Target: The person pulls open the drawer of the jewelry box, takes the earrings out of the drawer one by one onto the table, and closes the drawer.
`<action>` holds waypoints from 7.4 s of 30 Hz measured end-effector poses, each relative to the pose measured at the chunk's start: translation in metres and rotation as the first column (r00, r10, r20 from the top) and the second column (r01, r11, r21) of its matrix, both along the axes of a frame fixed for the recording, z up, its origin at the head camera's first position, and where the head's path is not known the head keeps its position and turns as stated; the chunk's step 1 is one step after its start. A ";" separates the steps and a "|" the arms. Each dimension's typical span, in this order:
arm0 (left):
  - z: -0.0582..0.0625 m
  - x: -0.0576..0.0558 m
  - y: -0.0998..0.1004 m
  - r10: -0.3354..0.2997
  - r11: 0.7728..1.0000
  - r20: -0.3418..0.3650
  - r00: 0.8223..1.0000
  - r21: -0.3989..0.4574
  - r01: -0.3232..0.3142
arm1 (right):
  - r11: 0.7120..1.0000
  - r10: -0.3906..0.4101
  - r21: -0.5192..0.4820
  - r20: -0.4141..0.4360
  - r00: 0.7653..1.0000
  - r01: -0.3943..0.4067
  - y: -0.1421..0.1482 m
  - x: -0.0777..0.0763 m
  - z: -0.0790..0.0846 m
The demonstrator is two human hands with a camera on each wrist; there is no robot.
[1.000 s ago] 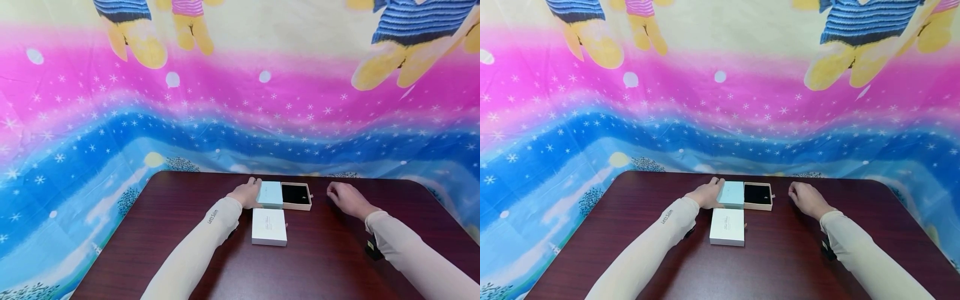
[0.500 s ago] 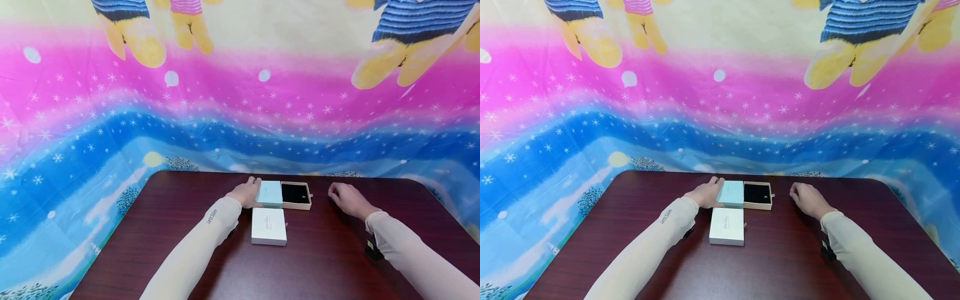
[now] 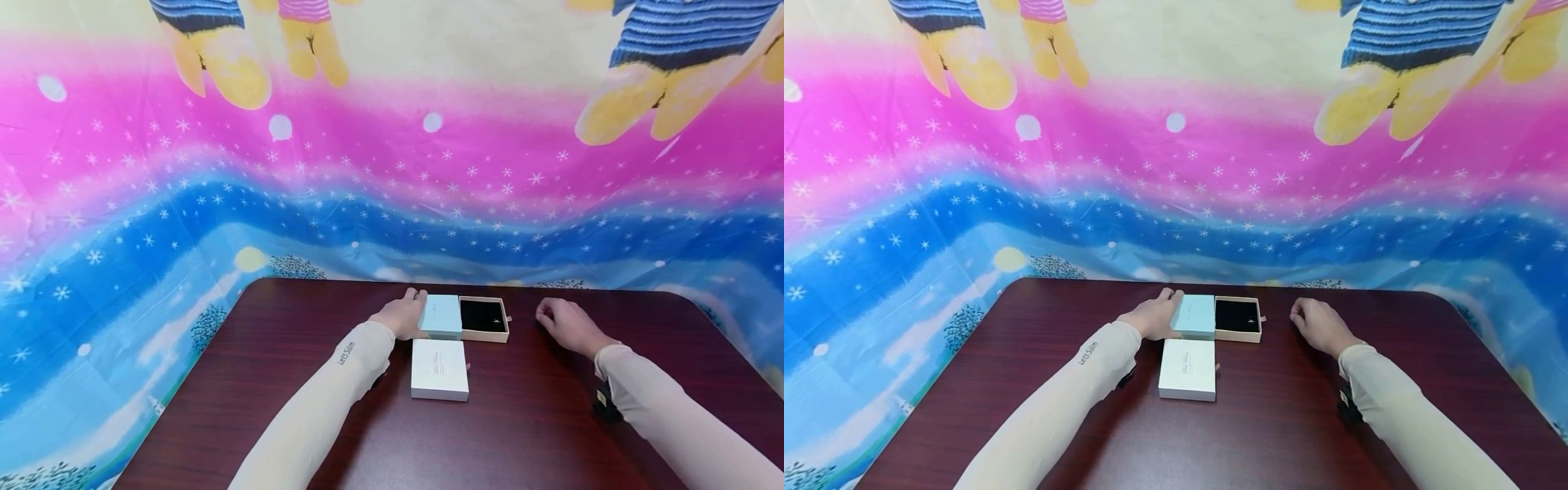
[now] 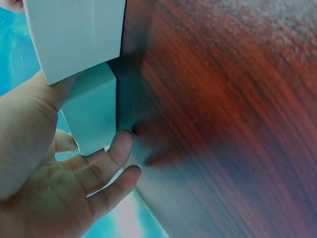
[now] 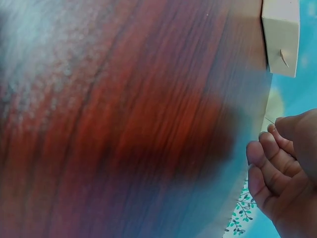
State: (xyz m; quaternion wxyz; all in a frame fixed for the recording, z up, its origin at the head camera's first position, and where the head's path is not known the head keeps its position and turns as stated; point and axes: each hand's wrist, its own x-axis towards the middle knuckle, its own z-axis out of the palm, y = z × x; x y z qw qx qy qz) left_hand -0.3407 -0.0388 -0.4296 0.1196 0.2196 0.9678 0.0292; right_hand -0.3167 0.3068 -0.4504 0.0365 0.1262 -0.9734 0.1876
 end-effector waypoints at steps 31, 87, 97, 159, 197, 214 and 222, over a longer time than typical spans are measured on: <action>-0.002 -0.002 0.000 -0.002 1.000 -0.002 1.000 -0.007 0.002 | 0.999 -0.036 0.015 0.029 0.999 0.036 0.005 -0.004 -0.009; -0.004 -0.002 0.000 0.005 1.000 -0.005 1.000 -0.014 -0.005 | 1.000 -0.023 -0.020 0.044 0.999 0.024 0.007 -0.002 -0.013; -0.004 -0.002 0.000 0.004 1.000 -0.009 1.000 -0.005 -0.004 | 1.000 -0.015 -0.012 -0.005 1.000 0.015 0.008 -0.003 -0.016; -0.006 -0.008 -0.001 -0.008 1.000 -0.019 1.000 -0.011 0.008 | 0.998 -0.020 -0.054 0.060 0.998 0.024 0.002 -0.003 -0.001; -0.008 -0.009 -0.002 -0.016 1.000 -0.032 0.999 -0.008 0.016 | 0.996 0.073 -0.054 -0.033 0.997 -0.075 -0.031 0.002 0.014; -0.007 -0.007 -0.003 -0.011 1.000 -0.029 1.000 -0.003 0.011 | 0.991 0.111 -0.074 -0.028 0.993 -0.113 -0.048 0.009 0.017; -0.008 -0.008 -0.003 -0.006 1.000 -0.012 1.000 0.014 0.006 | 0.991 0.112 -0.075 -0.014 0.994 -0.113 -0.051 0.009 0.017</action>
